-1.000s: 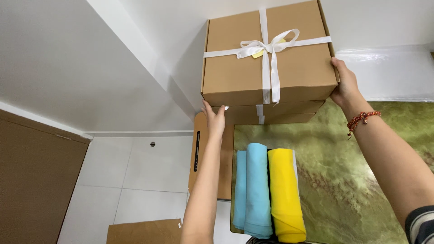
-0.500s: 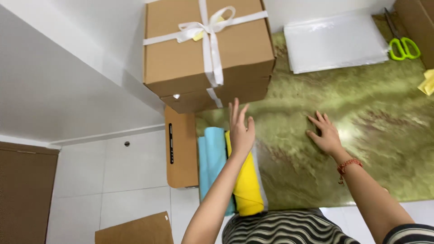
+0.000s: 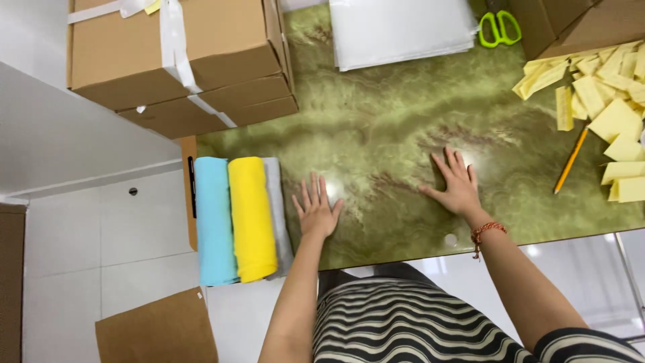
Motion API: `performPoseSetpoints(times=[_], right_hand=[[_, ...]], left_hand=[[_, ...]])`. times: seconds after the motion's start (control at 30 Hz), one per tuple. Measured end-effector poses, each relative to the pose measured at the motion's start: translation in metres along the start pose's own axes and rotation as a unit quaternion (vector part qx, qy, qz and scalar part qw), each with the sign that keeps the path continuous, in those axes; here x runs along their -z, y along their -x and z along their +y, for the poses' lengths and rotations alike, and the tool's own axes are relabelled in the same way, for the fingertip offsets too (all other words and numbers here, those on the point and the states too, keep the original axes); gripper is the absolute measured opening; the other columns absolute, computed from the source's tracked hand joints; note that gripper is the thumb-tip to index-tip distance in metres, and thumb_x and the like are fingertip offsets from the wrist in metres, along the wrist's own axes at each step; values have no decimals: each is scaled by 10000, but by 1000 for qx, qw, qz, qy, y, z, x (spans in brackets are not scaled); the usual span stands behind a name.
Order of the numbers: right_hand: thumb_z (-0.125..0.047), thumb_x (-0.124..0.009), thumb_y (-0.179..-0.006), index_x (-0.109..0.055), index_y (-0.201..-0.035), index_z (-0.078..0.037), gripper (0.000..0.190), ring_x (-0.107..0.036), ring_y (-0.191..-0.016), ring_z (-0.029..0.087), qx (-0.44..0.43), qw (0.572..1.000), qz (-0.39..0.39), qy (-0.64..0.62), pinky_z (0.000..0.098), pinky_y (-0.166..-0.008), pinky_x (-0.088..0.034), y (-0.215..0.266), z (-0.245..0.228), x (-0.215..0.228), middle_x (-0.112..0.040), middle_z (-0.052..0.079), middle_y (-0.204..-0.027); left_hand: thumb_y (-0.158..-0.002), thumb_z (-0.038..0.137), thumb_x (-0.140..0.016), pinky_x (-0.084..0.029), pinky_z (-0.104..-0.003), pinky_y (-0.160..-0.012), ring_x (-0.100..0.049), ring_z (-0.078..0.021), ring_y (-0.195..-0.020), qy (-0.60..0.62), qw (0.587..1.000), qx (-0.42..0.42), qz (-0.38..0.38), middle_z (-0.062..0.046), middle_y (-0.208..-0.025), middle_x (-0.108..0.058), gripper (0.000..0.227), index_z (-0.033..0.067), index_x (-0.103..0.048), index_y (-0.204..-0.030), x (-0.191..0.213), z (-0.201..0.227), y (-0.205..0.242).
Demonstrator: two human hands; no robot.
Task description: Labeling a box, rolling fabric, bagging it, placing it in a box, and tying a ribbon
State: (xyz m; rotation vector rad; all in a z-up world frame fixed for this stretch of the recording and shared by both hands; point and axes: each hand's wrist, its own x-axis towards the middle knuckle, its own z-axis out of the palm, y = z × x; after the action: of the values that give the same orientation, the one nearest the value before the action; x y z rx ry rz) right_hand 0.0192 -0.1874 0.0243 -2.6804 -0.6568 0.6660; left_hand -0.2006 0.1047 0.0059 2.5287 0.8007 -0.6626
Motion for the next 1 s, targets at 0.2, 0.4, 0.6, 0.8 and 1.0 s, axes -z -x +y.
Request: performPoseSetpoints(times=[0.2,0.4,0.6,0.8,1.0], right_hand=[[-754,-722,-796,-217,-1695,-460,1072,-11,-1672,189,35,999,-11,13,521,-1347,17,-7,35,12,-36,-85,-1822],[-733,-773,-787,-208,-1704,-470,1109,64,-1667,177,-8,999,-12,-35,564,-1316,77,3,30,24,29,-132,-1818],[-698,-777,-806,-155,-1727,-403,1150,110,-1659,306,-130,989,24,-70,735,-1252,73,45,-2,38,73,23,-1825],[-654,-769,-853,-199,-1713,-428,1057,109,-1659,318,-152,985,29,-74,815,-1196,40,38,5,27,48,0,-1826],[-651,-777,-849,-240,-1678,-515,997,64,-1667,298,-149,987,23,-59,829,-1187,-37,21,29,15,10,-52,-1825]], left_hand=[[-1063,750,-247,-25,-713,-1278,208,-310,-1643,-20,997,69,6,4,-1774,292,881,289,98,-1731,0,14,-10],[-1055,644,-470,-263,-648,-1270,53,-315,-1670,-13,994,105,-7,-14,-1808,156,908,258,-15,-1740,-3,24,-23],[-1012,598,-610,-423,-627,-1178,-23,-317,-1662,3,996,85,-9,-26,-1814,76,972,264,-65,-1744,3,18,-17],[-1031,584,-597,-331,-635,-1244,-5,-316,-1671,-10,999,43,-14,-51,-1820,65,959,219,-74,-1747,12,10,-3],[-960,651,-671,-328,-623,-1256,-30,-298,-1673,-11,1000,24,-13,-54,-1822,34,1055,235,-99,-1744,7,2,-4]])
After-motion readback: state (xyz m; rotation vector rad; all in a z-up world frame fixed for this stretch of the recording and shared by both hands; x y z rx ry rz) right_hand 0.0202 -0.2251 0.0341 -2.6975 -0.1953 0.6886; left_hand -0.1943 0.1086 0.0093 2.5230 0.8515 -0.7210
